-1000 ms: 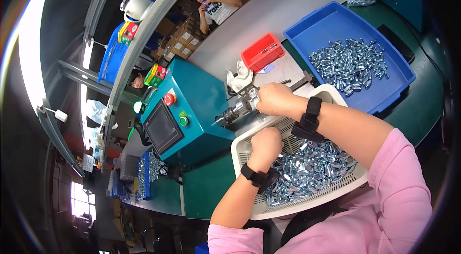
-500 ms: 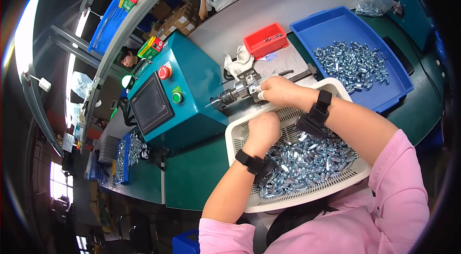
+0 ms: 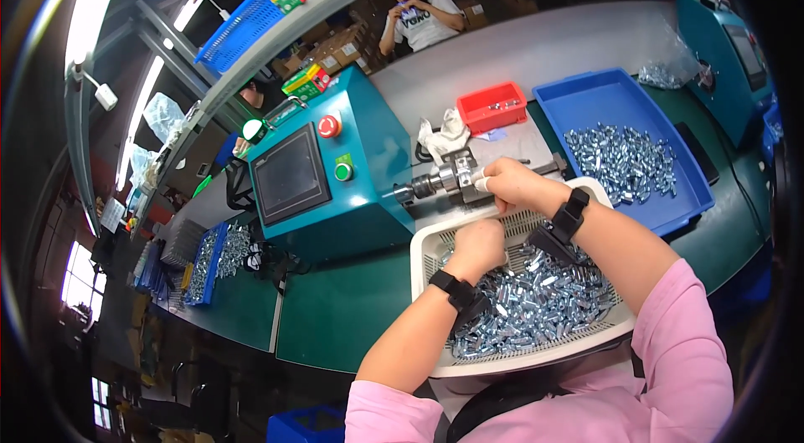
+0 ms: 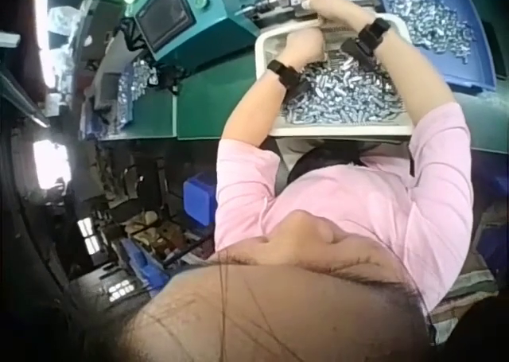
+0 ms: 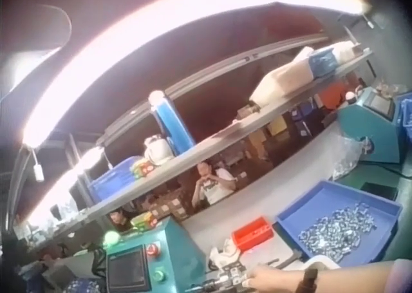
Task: The person picks up a metal component from a white basket, places it into the machine's clamp, and presses a button. After the machine processes the part, the person removes it from the clamp and places it into a blue tray, repeating this cycle.
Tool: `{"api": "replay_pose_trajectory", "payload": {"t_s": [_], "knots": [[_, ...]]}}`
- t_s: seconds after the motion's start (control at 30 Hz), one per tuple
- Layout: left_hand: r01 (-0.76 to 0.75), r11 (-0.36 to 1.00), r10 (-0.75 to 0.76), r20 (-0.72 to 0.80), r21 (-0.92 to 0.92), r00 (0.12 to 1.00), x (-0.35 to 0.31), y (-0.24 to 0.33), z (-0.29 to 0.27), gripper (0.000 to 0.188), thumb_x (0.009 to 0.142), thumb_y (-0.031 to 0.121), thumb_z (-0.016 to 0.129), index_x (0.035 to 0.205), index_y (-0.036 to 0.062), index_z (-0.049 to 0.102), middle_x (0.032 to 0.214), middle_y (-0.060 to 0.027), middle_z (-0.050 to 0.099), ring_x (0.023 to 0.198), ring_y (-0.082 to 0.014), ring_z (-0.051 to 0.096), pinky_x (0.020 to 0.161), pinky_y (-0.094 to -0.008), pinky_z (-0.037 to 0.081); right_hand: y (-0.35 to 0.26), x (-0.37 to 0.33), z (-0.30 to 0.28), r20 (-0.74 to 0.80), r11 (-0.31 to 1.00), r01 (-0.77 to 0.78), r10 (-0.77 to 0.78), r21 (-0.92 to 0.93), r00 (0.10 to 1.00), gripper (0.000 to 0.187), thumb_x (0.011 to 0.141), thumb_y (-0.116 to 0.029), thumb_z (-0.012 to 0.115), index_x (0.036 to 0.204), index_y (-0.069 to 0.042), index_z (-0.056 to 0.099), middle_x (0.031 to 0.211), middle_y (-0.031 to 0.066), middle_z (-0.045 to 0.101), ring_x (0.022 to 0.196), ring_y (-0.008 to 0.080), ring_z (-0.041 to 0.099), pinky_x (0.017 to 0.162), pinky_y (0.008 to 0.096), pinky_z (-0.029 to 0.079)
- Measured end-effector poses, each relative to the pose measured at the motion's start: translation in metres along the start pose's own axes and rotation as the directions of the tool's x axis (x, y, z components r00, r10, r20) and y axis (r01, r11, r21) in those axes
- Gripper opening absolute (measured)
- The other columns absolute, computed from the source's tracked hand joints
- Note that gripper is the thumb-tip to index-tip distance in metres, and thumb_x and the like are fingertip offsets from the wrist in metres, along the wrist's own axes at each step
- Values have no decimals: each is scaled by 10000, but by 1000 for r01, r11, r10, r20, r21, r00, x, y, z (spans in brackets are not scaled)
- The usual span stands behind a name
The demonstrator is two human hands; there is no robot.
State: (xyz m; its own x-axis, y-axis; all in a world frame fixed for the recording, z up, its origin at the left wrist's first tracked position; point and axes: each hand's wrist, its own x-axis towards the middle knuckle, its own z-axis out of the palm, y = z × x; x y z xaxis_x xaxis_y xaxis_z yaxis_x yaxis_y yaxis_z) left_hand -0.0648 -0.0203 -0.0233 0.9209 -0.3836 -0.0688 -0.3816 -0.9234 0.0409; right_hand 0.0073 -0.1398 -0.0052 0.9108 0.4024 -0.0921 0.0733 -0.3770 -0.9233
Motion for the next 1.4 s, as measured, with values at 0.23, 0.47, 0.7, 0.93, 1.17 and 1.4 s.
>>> {"api": "replay_pose_trajectory", "payload": {"t_s": [0.23,0.47,0.7,0.93,1.17,1.4], "knots": [[0,1000,1,37,-22,999,1,-11,11,200,623,181,675,769,44,670,783,-146,650,778,-313,629,698,-402,506,-5,4,-9,-102,994,-45,35,-101,994,216,802,-176,539,773,20,625,556,142,596,473,217,614,460,335,473],[-129,942,178,134,-311,975,5,-21,7,188,610,144,657,781,69,678,810,-142,654,777,-313,627,693,-389,497,-29,16,-4,-126,818,-127,68,-561,990,287,753,-281,604,818,-8,662,694,175,645,584,257,651,579,345,518],[-168,911,215,88,-377,973,7,-30,12,202,594,160,667,777,76,682,794,-147,648,773,-319,616,702,-384,488,-47,18,-2,-273,557,-140,-163,-818,948,353,699,-367,650,833,-42,691,895,173,662,868,277,646,682,375,523],[-206,896,251,65,-394,966,9,-32,17,222,581,184,685,770,68,682,792,-161,642,775,-329,609,707,-392,483,23,-5,-133,-521,327,-533,134,-780,843,306,702,-322,624,830,-52,695,853,154,669,836,301,651,721,379,522],[-222,907,286,135,-359,949,9,-34,11,321,605,231,733,857,43,670,773,-142,648,745,-281,622,697,-349,477,16,-7,-116,-558,439,-496,-14,-749,830,305,747,-337,618,852,-61,690,879,140,670,854,294,648,743,382,515],[-197,849,287,113,-491,951,0,-22,-1,252,695,155,699,903,24,643,772,-132,643,707,-252,614,663,-323,475,-30,-4,-20,-462,856,-143,-121,-496,879,240,729,-243,601,822,-37,681,854,176,658,831,329,638,741,405,500]]}}
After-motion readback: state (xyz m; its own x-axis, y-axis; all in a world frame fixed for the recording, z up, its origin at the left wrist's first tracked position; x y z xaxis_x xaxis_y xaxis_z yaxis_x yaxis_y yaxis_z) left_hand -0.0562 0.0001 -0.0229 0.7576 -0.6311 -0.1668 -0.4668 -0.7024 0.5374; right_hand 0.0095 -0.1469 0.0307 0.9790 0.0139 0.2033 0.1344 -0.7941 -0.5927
